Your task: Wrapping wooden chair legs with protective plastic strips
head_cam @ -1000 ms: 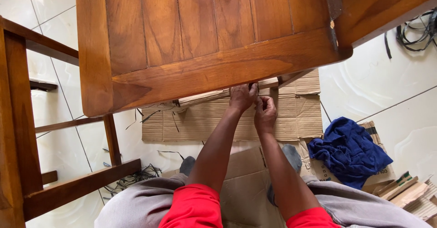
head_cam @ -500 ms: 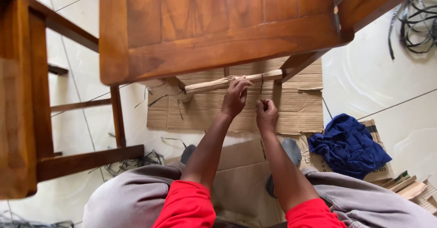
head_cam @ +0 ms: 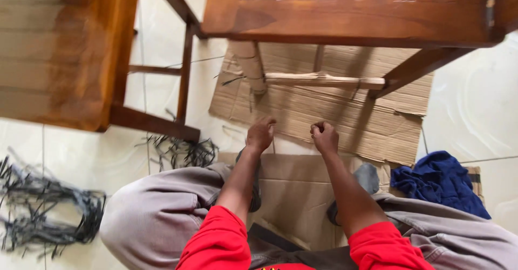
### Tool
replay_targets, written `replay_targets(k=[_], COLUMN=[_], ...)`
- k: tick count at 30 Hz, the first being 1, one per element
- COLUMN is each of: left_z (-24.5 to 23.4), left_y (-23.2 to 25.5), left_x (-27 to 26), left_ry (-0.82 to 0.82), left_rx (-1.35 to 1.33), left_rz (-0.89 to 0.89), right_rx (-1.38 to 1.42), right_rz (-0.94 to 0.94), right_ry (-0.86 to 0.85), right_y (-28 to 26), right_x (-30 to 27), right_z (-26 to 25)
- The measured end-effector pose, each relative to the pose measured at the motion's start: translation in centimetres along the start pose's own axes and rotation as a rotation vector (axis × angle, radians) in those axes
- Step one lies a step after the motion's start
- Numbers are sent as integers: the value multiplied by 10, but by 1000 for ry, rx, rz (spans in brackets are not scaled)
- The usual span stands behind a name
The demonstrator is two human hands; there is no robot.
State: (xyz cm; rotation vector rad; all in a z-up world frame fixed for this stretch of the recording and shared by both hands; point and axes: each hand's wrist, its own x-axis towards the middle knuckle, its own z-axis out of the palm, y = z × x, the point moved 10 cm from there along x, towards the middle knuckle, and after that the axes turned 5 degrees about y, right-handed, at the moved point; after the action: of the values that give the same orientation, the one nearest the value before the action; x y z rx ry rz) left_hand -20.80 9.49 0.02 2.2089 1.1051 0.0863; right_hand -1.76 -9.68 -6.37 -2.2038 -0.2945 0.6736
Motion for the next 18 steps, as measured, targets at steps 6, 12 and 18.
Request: replay_targets(k=[6, 12, 18], left_z=[-15, 10, 57], left_y=[-121, -185, -192], left_x=[-25, -34, -17], left_ry=[203, 54, -96], left_rx=[184, -186, -205], left_rz=[-348, -605, -501], right_rx=[-175, -351, -374], right_rz=[-56, -57, -70], right_ry=[-195, -278, -254], right_y=[-6, -5, 5], right_x=[-20, -28, -29], right_z=[42, 53, 42])
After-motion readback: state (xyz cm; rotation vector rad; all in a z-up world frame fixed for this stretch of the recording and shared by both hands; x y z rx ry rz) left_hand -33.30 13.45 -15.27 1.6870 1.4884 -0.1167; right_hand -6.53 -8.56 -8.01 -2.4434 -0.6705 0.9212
